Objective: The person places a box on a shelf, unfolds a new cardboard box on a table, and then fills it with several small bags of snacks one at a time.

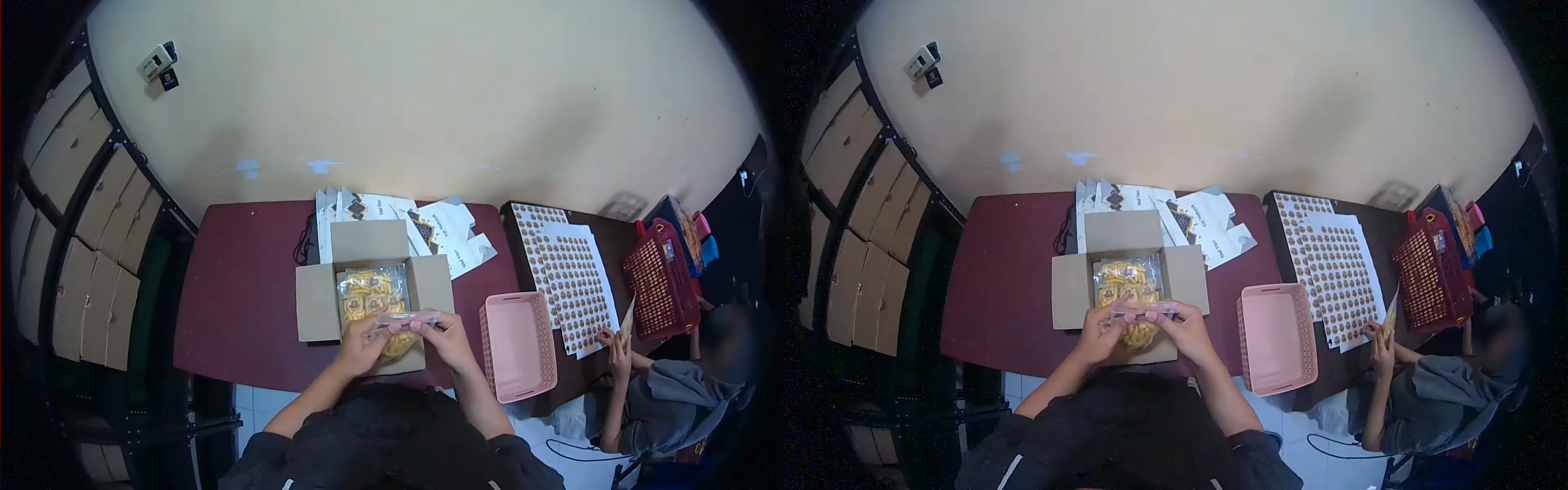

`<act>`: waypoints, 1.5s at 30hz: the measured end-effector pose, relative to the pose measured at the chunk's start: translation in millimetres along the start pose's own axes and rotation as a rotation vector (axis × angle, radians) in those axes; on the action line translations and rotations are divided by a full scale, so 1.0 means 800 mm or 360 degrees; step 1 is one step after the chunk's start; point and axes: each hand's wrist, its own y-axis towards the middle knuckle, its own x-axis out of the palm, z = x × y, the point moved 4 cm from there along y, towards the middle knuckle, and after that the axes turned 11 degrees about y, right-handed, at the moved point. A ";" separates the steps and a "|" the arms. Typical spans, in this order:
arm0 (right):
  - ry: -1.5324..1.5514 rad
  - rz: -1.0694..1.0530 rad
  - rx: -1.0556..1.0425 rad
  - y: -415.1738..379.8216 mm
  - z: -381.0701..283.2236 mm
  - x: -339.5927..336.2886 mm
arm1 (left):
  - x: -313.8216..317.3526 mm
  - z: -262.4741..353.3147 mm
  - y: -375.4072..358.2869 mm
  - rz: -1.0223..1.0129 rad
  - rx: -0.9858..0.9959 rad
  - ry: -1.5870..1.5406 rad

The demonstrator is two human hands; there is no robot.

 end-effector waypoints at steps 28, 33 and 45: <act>-0.0634 0.0762 -0.0646 0.015 -0.040 0.015 | 0.032 -0.016 0.021 -0.0054 -0.0147 -0.0147; -0.0216 0.0158 -0.0284 0.025 0.001 -0.005 | 0.021 -0.024 0.021 -0.0025 -0.0259 -0.0287; -0.0289 -0.0552 0.0469 0.030 -0.003 -0.011 | -0.012 -0.040 0.003 -0.0398 -0.0220 -0.0590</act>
